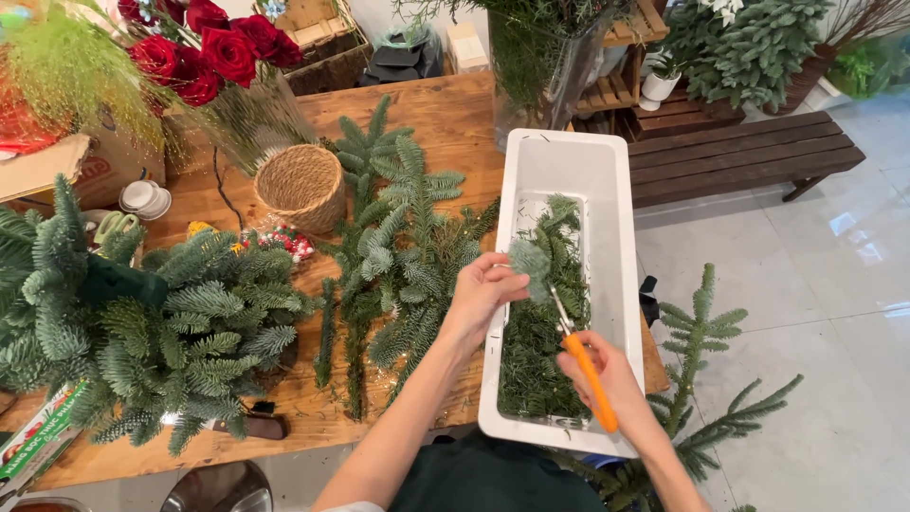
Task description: The person trims artificial pine branches using orange-handled shears, placing cut pieces into a white rectangular container. They then arrange the trimmed branches into a small artificial tree on a wooden table.
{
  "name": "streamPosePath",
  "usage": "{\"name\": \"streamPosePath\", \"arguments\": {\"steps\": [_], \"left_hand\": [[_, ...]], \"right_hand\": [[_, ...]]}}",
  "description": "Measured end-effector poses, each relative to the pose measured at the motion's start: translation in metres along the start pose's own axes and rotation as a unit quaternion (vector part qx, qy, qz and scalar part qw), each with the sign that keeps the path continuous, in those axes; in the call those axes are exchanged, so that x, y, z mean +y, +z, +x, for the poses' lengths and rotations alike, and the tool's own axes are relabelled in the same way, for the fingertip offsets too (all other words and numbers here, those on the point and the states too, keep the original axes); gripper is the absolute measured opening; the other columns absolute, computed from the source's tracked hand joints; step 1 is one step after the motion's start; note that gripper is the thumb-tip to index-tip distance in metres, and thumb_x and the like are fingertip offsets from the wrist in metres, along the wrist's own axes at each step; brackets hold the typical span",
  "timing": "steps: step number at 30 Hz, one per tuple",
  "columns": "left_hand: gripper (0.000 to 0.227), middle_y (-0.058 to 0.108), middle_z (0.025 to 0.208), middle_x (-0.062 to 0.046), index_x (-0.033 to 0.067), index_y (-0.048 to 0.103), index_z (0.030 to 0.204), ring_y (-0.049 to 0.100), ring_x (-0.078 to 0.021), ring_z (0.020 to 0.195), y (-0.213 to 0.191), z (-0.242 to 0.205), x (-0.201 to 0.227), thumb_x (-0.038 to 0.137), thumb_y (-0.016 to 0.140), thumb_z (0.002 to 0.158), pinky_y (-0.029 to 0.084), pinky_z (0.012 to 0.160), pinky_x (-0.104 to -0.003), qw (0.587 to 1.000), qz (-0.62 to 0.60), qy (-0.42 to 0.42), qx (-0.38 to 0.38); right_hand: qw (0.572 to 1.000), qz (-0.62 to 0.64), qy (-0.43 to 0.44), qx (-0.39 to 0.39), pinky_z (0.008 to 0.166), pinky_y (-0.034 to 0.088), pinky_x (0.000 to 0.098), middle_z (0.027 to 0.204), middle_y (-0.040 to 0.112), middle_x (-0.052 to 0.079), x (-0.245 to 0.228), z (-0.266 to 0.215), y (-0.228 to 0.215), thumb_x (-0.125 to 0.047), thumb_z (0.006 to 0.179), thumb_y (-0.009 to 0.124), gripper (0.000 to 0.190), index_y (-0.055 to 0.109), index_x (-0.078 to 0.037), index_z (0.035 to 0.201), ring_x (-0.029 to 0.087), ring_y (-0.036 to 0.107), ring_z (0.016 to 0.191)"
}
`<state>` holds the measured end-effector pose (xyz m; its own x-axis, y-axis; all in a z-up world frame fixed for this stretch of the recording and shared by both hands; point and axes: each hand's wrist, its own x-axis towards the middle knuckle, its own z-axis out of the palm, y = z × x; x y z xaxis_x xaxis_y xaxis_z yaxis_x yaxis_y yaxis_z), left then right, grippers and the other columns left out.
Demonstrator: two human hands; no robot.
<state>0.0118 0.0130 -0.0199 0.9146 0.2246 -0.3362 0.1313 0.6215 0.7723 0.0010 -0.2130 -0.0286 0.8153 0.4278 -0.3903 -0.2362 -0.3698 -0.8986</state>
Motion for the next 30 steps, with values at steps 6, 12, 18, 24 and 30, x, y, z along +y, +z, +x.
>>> {"name": "streamPosePath", "arguments": {"steps": [6, 12, 18, 24, 30], "left_hand": [[0.029, 0.067, 0.075, -0.006, 0.0014, 0.057, 0.104, 0.069, -0.0197, 0.071, 0.000, -0.004, 0.016, -0.014, 0.070, 0.083, 0.062, 0.076, -0.031, 0.999, -0.032, 0.035, -0.012], [0.029, 0.066, 0.073, -0.003, 0.0026, 0.057, 0.102, 0.068, -0.0175, 0.069, 0.006, -0.005, 0.013, -0.010, 0.073, 0.082, 0.063, 0.077, -0.032, 0.998, -0.025, 0.037, -0.044], [0.025, 0.067, 0.069, -0.001, 0.0045, 0.060, 0.097, 0.068, -0.0151, 0.067, 0.007, 0.000, 0.006, -0.010, 0.073, 0.081, 0.063, 0.078, -0.033, 0.997, -0.010, 0.045, -0.065], [0.027, 0.068, 0.071, -0.001, 0.0047, 0.060, 0.098, 0.068, -0.0152, 0.069, 0.007, 0.003, 0.001, -0.010, 0.074, 0.080, 0.062, 0.077, -0.031, 0.997, -0.020, 0.048, -0.053], [0.027, 0.070, 0.081, -0.006, 0.0021, 0.062, 0.102, 0.070, -0.0173, 0.075, 0.015, 0.000, 0.004, -0.012, 0.072, 0.081, 0.061, 0.079, -0.031, 0.998, 0.002, 0.041, -0.042]], "right_hand": [[0.966, 0.119, -0.078, -0.215, 0.052, 0.043, 0.0283, 0.059, 0.047, 0.004, -0.032, -0.018, -0.006, -0.079, 0.080, 0.036, 0.074, 0.052, -0.006, 0.087, 0.013, 0.040, 0.049], [0.964, 0.108, -0.073, -0.234, 0.054, 0.039, 0.0275, 0.066, 0.045, 0.004, -0.028, -0.011, -0.008, -0.081, 0.077, 0.039, 0.078, 0.051, -0.005, 0.092, 0.012, 0.037, 0.054], [0.963, 0.133, -0.070, -0.222, 0.053, 0.042, 0.0263, 0.076, 0.047, 0.004, -0.025, -0.007, -0.009, -0.075, 0.080, 0.042, 0.074, 0.052, -0.004, 0.098, 0.011, 0.041, 0.057], [0.967, 0.099, -0.075, -0.222, 0.055, 0.040, 0.0271, 0.065, 0.046, 0.004, -0.035, -0.012, -0.008, -0.080, 0.077, 0.040, 0.076, 0.052, -0.005, 0.088, 0.012, 0.039, 0.054], [0.967, 0.095, -0.082, -0.222, 0.053, 0.039, 0.0272, 0.061, 0.045, 0.005, -0.034, -0.010, -0.008, -0.082, 0.076, 0.038, 0.078, 0.051, -0.005, 0.087, 0.012, 0.038, 0.051]]}}
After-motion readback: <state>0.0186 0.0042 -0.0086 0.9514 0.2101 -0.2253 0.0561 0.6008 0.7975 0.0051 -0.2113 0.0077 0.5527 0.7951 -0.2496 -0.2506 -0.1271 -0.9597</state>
